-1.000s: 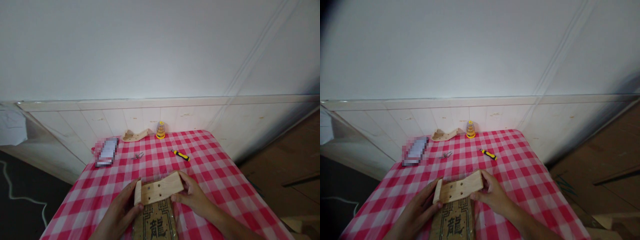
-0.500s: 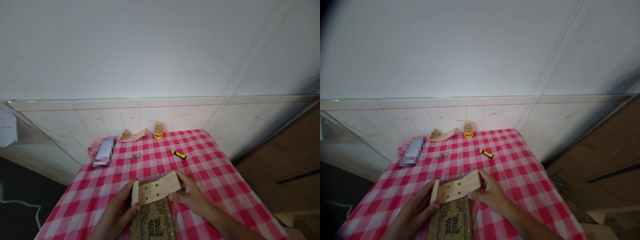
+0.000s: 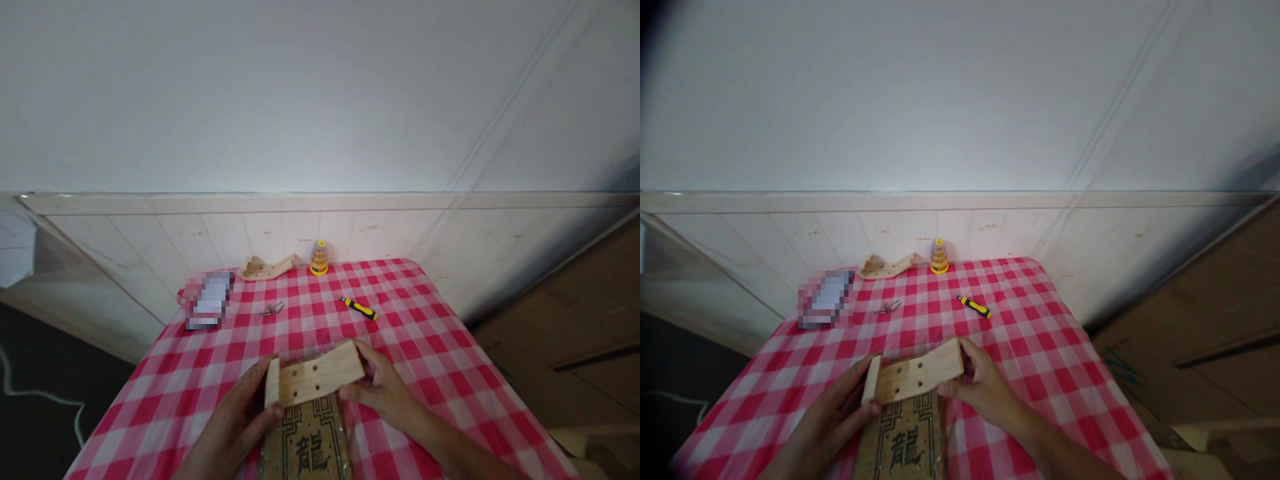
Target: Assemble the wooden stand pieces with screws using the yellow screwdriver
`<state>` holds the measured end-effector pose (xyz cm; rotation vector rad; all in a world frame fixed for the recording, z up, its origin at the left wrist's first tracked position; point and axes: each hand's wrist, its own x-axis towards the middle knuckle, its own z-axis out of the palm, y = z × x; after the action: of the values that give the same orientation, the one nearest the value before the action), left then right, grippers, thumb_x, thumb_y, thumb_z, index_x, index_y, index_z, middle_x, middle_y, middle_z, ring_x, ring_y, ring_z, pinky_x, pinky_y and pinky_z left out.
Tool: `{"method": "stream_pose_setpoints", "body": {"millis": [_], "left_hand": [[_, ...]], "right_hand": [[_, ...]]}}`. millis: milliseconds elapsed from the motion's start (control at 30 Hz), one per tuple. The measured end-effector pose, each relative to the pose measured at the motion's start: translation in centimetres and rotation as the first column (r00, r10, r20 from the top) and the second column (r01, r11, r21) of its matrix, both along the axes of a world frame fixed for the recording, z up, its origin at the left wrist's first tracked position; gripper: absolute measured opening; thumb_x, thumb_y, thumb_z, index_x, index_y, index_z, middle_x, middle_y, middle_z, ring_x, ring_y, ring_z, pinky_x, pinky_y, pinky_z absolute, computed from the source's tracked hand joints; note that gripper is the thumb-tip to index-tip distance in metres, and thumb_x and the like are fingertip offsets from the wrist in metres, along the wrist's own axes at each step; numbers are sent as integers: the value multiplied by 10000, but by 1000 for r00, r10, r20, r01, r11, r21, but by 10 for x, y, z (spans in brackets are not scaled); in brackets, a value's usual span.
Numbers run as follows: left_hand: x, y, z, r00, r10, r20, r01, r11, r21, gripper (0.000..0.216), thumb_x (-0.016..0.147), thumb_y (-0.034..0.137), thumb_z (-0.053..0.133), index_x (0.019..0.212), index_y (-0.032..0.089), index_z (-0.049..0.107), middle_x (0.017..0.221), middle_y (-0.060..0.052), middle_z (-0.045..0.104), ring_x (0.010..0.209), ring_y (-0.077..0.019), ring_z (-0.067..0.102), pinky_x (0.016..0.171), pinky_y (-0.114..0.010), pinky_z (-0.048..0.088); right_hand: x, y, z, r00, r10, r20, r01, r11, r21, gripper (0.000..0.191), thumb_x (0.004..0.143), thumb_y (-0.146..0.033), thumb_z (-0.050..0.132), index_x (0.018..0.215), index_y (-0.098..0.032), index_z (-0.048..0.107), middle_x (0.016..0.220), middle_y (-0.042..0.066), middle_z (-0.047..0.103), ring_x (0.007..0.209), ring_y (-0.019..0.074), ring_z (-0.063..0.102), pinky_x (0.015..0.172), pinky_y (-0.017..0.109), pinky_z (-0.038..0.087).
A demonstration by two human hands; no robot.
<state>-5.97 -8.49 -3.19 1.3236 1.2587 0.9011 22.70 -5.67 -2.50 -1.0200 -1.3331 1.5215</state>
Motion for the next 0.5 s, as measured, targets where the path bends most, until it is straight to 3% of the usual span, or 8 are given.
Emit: {"method": "stream_pose_setpoints", "body": {"millis": [233,500], "left_hand": [[-4,2,-3,999,-30,-42,31,999,24,606,842,428,766,1420,329,612,1549,-61,560,1484,-357,447,1246,-549,347],[-6,1,-7,998,-61,-32,61,998,20,591,875,413,744,1441,337,591,1560,-67,548,1472,-351,465,1236,-546,369]], "right_hand": [[1,0,0,1000,15,-5,-15,1000,0,591,661,-519,940,1112,-235,684,1063,54,727,1019,259,687,876,363,537],[0,0,1,1000,13,-19,-13,1000,4,556,674,-493,938,1110,-249,693,1055,47,732,995,245,684,856,354,537]]}}
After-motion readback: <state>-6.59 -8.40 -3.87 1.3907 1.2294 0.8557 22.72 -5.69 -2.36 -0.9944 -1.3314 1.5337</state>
